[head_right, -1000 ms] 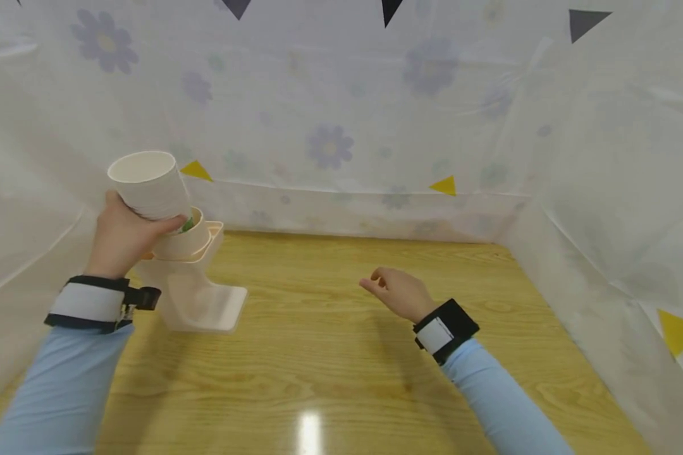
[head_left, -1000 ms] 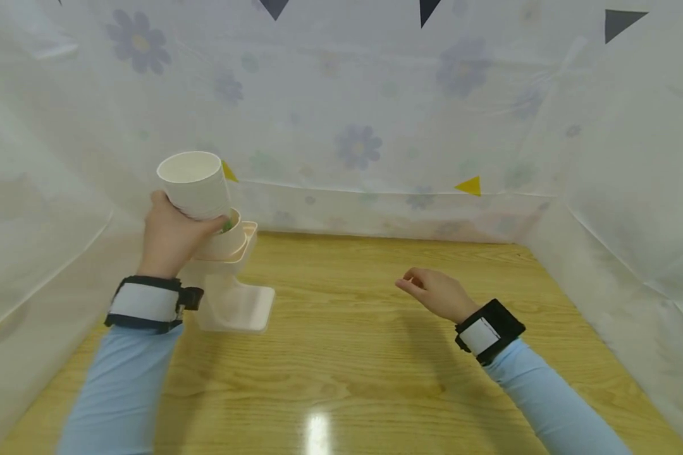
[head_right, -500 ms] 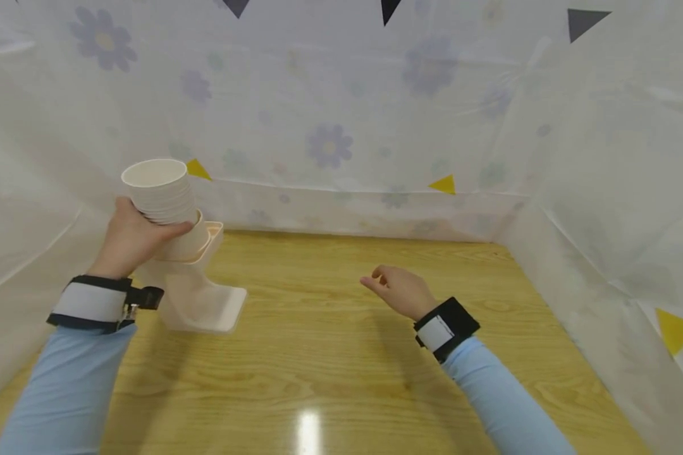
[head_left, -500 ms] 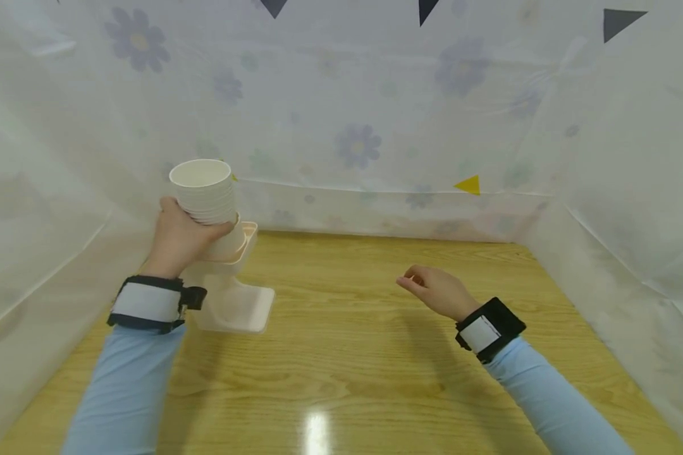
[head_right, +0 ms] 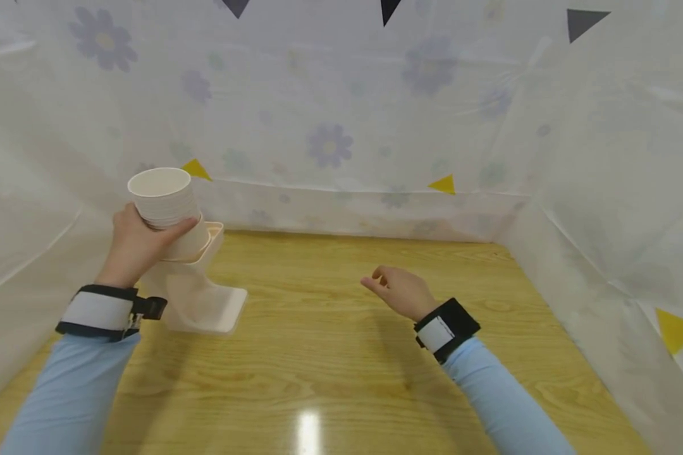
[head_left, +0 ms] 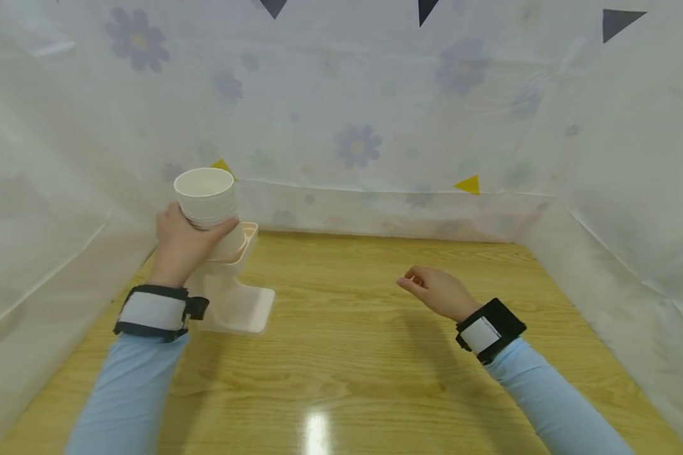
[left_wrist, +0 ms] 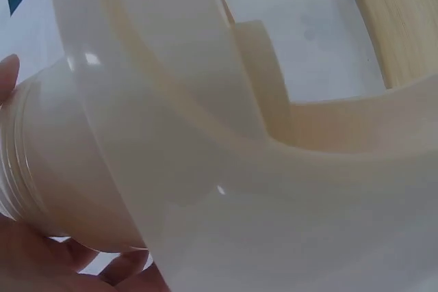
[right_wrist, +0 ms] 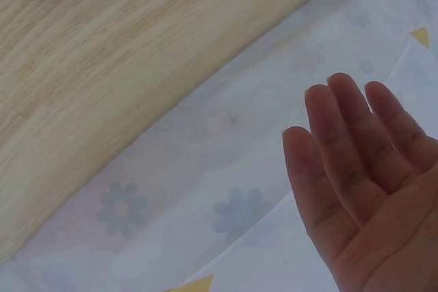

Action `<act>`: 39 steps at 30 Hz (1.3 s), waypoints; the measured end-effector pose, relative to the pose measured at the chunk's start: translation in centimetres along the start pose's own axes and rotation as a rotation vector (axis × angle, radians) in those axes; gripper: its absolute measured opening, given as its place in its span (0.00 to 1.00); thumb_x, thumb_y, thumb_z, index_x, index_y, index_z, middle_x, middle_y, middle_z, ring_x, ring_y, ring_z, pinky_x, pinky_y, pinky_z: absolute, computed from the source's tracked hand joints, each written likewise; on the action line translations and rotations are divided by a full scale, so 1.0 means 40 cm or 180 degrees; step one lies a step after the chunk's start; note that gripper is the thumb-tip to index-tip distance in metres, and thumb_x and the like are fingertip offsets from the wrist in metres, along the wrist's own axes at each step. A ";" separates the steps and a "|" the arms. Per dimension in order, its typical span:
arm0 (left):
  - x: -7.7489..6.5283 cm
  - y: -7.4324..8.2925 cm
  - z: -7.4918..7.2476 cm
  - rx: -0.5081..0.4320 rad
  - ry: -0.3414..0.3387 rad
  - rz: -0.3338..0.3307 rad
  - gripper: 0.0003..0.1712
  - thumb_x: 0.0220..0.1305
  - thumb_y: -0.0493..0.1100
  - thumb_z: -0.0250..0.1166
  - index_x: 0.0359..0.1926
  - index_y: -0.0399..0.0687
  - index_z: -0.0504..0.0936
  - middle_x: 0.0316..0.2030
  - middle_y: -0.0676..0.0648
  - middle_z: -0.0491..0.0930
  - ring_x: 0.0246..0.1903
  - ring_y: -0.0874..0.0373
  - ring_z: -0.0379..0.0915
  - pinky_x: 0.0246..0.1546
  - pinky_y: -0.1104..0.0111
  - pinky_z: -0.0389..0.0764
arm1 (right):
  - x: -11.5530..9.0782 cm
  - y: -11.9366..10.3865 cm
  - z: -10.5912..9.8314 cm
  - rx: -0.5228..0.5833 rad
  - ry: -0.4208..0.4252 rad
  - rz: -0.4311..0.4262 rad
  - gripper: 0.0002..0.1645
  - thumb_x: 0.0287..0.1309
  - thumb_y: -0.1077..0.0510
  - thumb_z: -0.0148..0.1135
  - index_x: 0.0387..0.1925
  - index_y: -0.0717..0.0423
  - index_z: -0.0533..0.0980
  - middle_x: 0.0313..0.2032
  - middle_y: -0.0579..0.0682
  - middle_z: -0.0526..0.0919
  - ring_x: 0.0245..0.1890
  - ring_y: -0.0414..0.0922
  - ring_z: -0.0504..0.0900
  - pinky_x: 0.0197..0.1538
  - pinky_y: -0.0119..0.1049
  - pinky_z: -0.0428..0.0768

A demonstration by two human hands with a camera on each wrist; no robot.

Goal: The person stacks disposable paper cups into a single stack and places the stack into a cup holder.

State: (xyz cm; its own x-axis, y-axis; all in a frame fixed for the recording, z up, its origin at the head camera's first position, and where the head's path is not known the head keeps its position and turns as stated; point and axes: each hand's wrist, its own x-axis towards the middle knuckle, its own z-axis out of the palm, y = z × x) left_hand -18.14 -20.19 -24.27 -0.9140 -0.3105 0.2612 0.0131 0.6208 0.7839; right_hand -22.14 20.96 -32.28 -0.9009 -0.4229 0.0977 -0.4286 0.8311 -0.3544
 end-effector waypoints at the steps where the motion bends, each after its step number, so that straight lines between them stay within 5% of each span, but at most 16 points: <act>1: 0.000 0.002 0.000 -0.0032 0.0041 0.0004 0.57 0.51 0.64 0.65 0.67 0.33 0.47 0.62 0.30 0.53 0.60 0.38 0.54 0.58 0.45 0.63 | 0.000 0.001 0.001 0.0000 0.0001 0.0001 0.31 0.65 0.35 0.44 0.47 0.56 0.76 0.40 0.53 0.82 0.37 0.47 0.80 0.41 0.45 0.78; 7: 0.013 0.031 -0.007 -0.0410 0.0351 0.0199 0.57 0.50 0.57 0.70 0.68 0.39 0.45 0.64 0.35 0.56 0.61 0.43 0.59 0.62 0.51 0.63 | 0.000 0.004 0.004 0.0017 0.0024 0.0011 0.29 0.65 0.36 0.45 0.46 0.55 0.77 0.38 0.52 0.83 0.36 0.46 0.80 0.40 0.44 0.78; 15: 0.014 0.031 -0.022 -0.0281 0.0327 0.0287 0.54 0.54 0.55 0.67 0.72 0.48 0.44 0.66 0.35 0.59 0.63 0.41 0.60 0.61 0.48 0.63 | -0.002 -0.002 0.003 0.0012 0.0003 0.0007 0.28 0.65 0.37 0.46 0.46 0.55 0.76 0.38 0.52 0.82 0.36 0.45 0.80 0.39 0.44 0.78; 21: 0.010 0.024 -0.022 -0.0180 0.0328 0.0206 0.57 0.52 0.56 0.68 0.72 0.41 0.43 0.65 0.33 0.59 0.63 0.39 0.59 0.61 0.47 0.63 | -0.004 -0.003 0.003 0.0012 -0.0017 0.0007 0.29 0.65 0.36 0.45 0.46 0.55 0.76 0.39 0.53 0.82 0.36 0.46 0.80 0.39 0.44 0.78; 26: 0.004 0.020 -0.020 -0.0021 0.0354 0.0166 0.50 0.53 0.57 0.67 0.66 0.32 0.57 0.59 0.30 0.65 0.57 0.37 0.64 0.57 0.47 0.67 | -0.008 -0.002 0.007 0.0000 -0.0023 0.0008 0.30 0.65 0.36 0.45 0.46 0.55 0.76 0.39 0.53 0.82 0.37 0.47 0.80 0.40 0.44 0.78; 39: -0.006 0.018 -0.019 0.0048 0.0302 0.0127 0.48 0.53 0.58 0.66 0.64 0.30 0.59 0.57 0.29 0.67 0.56 0.37 0.66 0.56 0.47 0.70 | -0.007 0.000 0.009 0.0007 -0.0029 0.0041 0.30 0.65 0.35 0.44 0.47 0.55 0.76 0.40 0.53 0.82 0.38 0.47 0.80 0.40 0.45 0.79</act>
State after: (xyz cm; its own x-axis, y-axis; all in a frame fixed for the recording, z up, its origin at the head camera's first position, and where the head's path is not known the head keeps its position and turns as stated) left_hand -17.61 -20.20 -23.33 -0.8704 -0.3517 0.3447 0.0418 0.6446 0.7634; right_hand -21.85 20.95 -32.64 -0.9056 -0.4155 0.0847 -0.4169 0.8357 -0.3576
